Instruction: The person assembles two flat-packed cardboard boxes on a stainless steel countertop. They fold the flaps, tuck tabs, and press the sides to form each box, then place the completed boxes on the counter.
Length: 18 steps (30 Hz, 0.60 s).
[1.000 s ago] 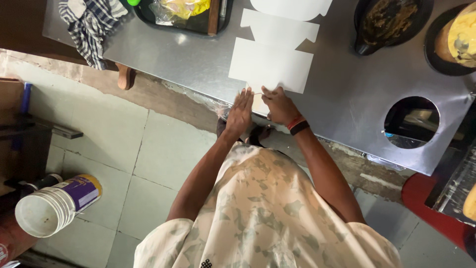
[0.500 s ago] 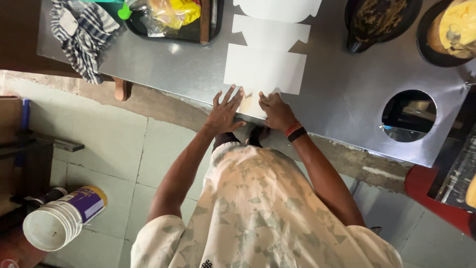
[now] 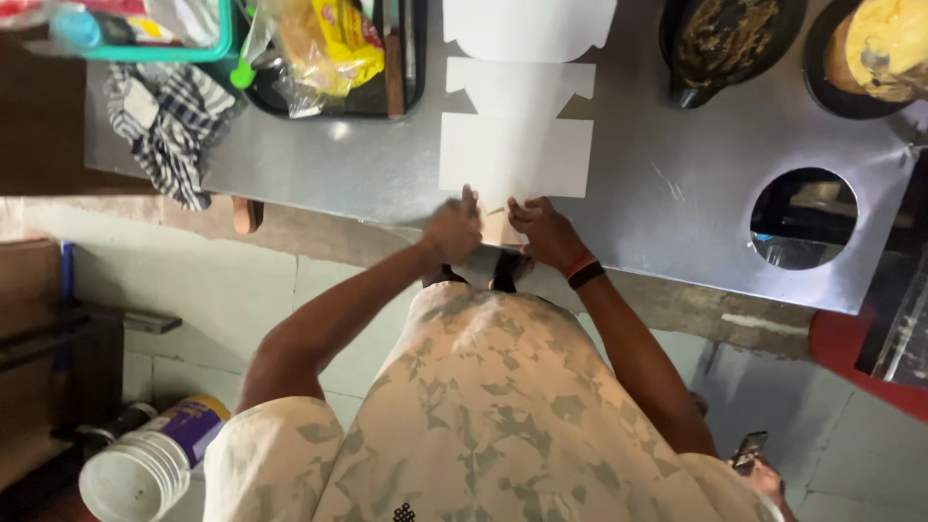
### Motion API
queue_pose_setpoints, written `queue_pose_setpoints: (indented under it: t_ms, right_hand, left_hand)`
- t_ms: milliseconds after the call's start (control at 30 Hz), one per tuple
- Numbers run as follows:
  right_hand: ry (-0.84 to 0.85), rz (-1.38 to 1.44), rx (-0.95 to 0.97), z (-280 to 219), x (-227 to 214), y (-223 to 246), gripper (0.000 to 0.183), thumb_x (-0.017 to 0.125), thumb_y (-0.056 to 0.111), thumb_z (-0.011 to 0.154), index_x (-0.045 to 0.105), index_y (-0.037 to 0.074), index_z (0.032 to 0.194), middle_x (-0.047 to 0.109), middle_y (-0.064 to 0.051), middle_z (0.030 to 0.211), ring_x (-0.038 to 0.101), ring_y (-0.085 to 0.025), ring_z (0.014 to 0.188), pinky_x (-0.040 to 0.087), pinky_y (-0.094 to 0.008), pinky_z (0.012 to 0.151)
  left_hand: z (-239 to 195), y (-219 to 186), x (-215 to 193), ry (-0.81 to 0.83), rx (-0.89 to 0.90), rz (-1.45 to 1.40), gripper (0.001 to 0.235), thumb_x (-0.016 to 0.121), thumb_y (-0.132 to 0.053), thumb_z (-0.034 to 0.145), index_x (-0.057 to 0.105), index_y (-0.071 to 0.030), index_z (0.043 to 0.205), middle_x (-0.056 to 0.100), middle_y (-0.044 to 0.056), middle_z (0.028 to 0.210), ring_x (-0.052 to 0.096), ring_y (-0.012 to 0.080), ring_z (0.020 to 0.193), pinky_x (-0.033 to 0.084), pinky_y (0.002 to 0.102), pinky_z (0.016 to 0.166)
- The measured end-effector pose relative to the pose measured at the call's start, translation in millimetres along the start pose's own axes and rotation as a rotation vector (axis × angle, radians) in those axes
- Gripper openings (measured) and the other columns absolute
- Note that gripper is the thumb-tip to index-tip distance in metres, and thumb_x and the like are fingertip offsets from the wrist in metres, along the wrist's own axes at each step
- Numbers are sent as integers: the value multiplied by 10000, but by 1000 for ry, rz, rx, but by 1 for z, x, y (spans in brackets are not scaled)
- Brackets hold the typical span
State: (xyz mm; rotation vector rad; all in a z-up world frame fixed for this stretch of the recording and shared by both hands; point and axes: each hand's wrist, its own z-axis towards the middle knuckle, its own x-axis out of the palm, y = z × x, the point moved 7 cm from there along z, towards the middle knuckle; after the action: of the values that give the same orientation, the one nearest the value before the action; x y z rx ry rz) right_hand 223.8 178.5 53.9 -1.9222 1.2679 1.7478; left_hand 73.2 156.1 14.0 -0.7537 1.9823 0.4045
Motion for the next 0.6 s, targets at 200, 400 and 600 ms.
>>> queue_pose_setpoints:
  t_ms: [200, 400, 600]
  right_hand:
    - [-61, -11, 119, 0, 19, 5, 737, 855, 193, 747, 593, 81, 1427, 525, -21, 1483, 502, -335, 1337, 546, -434, 987]
    - [-205, 37, 117, -6, 9, 16, 650, 807, 113, 678, 608, 9, 1289, 551, -134, 1502, 521, -381, 1324, 516, -437, 1016]
    - [-261, 678, 540, -22, -7, -45, 312, 738, 236, 923, 725, 88, 1197, 755, -97, 1210, 721, -321, 986, 565, -424, 915]
  left_hand:
    - [62, -49, 11, -22, -271, 216, 462, 660, -317, 892, 728, 53, 1160, 456, 485, 1398, 353, 703, 1336, 322, 755, 1057]
    - [42, -27, -5, 17, -201, -116, 501, 648, -427, 904, 749, 17, 1114, 392, 475, 1471, 326, 644, 1413, 343, 609, 1114]
    - [-25, 62, -53, -93, -297, -733, 492, 577, -505, 1055, 731, -55, 1179, 716, 196, 1318, 657, 335, 1241, 509, 424, 1176]
